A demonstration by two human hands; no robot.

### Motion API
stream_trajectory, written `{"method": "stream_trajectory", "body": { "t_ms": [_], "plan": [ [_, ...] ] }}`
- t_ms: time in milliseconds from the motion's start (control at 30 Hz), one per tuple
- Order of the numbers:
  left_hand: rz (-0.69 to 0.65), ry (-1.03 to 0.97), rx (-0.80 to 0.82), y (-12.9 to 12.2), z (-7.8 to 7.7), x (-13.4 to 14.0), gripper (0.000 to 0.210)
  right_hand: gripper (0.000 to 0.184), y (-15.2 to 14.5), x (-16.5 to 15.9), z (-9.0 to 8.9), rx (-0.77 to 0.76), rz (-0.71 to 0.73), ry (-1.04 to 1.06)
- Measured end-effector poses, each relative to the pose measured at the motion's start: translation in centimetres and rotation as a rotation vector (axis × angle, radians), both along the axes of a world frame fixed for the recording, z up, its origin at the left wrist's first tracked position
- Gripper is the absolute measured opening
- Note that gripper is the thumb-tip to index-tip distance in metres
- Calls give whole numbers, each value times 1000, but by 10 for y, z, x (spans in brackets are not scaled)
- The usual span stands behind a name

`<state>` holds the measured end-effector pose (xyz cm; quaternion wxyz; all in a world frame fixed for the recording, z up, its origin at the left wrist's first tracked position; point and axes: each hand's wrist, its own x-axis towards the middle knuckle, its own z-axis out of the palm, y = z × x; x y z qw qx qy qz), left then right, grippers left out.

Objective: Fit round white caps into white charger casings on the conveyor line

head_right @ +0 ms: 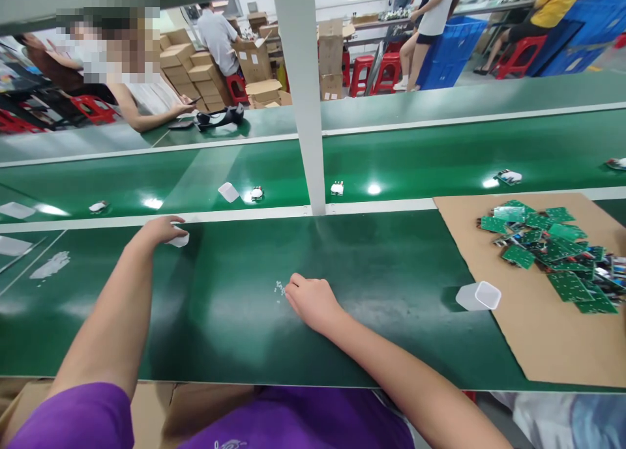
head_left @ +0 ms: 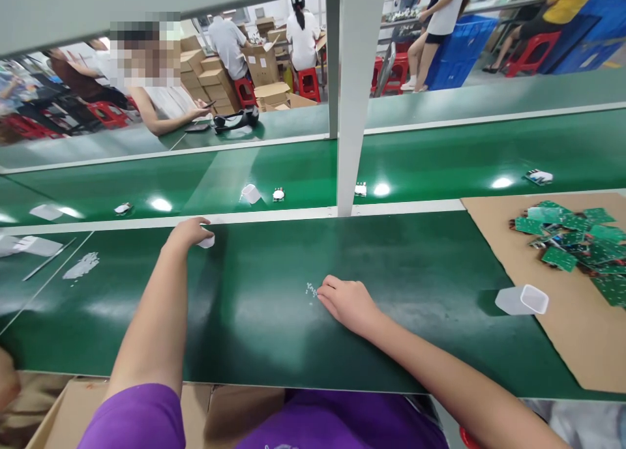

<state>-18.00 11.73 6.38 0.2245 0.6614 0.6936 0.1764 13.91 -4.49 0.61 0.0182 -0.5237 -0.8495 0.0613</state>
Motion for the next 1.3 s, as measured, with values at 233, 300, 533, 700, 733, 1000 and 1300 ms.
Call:
{"method": "stream_trajectory", "body": {
  "t_ms": [233, 300, 533, 700, 733, 1000, 1300],
  "plan": [
    [-225, -2, -56, 4, -21, 58, 37, 23, 4, -21, 17, -30, 140, -165],
    [-338, -41, -36, -4, -25, 79, 39, 25, 4, -29, 21, -32, 173, -204],
    [-448, -39, -59, -15, -32, 85, 43, 27, 4, -46, 29, -56, 236, -267],
    [-403, -58, -50, -24, -29, 79, 32, 23, 14, -46, 30, -80, 240, -234],
    [-376, -115, -47, -27, -29, 81, 33, 22, 16, -43, 30, -83, 232, -222],
    [-154, -938, -251, -62, -39, 133, 57, 13, 16, 10, 26, -112, 105, 108],
    [-95, -1567, -501, -110, -41, 176, 48, 18, 10, 49, 40, -25, -27, 1110]
  ]
}}
